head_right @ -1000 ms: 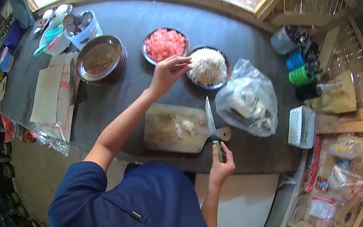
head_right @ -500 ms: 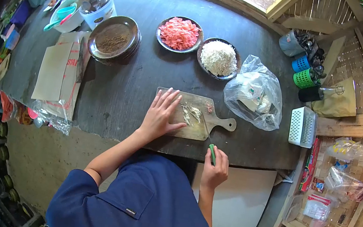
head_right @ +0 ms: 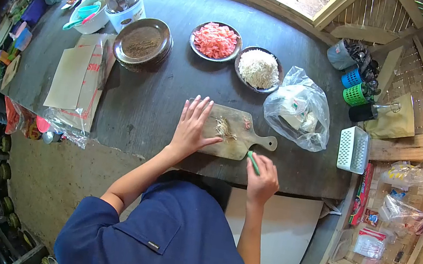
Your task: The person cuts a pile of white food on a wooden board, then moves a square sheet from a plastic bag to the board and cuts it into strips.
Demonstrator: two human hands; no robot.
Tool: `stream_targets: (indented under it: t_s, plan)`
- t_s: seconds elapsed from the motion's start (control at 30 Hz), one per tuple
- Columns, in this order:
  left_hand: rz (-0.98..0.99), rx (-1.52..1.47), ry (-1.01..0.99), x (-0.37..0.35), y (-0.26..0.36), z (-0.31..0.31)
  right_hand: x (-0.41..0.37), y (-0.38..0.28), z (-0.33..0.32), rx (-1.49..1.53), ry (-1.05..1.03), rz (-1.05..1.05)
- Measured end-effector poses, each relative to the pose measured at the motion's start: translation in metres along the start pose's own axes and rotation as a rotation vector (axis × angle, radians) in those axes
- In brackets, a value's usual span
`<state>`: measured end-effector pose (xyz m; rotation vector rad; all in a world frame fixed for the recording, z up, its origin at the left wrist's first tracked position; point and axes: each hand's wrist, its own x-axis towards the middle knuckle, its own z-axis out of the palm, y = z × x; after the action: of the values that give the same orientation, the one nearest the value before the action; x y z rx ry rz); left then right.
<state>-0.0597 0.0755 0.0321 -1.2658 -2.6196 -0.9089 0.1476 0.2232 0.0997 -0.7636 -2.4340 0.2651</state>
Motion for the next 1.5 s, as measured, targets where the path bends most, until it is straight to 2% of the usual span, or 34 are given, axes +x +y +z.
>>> stream_targets:
  t_s: [0.23, 0.43, 0.57, 0.7, 0.8, 0.9, 0.97, 1.03, 1.1, 1.43, 1.5]
  plan:
    - [-0.028, 0.039, -0.004, -0.011, -0.005, 0.004, 0.006, 0.004, -0.005, 0.041, -0.066, -0.089]
    - [-0.006, 0.038, -0.033, -0.016, -0.003, 0.010, 0.001, 0.013, -0.002, 0.077, 0.000, -0.001]
    - [0.041, 0.039, -0.045, -0.016, -0.002, 0.012, -0.017, 0.007, -0.007, 0.085, -0.044, -0.004]
    - [0.080, -0.019, -0.050, -0.021, 0.002, 0.015, -0.019, 0.010, -0.006, 0.072, 0.039, 0.080]
    - [0.020, -0.011, -0.035, -0.020, 0.007, 0.010, -0.026, 0.007, 0.002, 0.094, 0.020, 0.068]
    - [0.096, -0.012, -0.039, -0.022, 0.004, 0.010, -0.038, 0.004, -0.001, 0.094, -0.003, 0.054]
    - [0.039, -0.010, 0.023, -0.018, 0.004, 0.007, -0.045, 0.011, 0.000, 0.242, 0.097, 0.227]
    - [0.021, 0.023, 0.012, -0.021, 0.005, 0.005, -0.052, 0.017, 0.002, 0.308, 0.118, 0.254]
    - [0.015, -0.001, -0.006, -0.021, 0.005, 0.007, -0.061, 0.019, 0.005, 0.683, 0.018, 0.745]
    - [-0.022, 0.019, 0.042, -0.020, 0.021, 0.014, -0.080, -0.016, 0.022, 0.705, -0.106, 0.765]
    - [-0.026, 0.035, 0.089, -0.014, 0.014, 0.020, -0.074, -0.013, 0.023, 0.512, 0.026, 0.569]
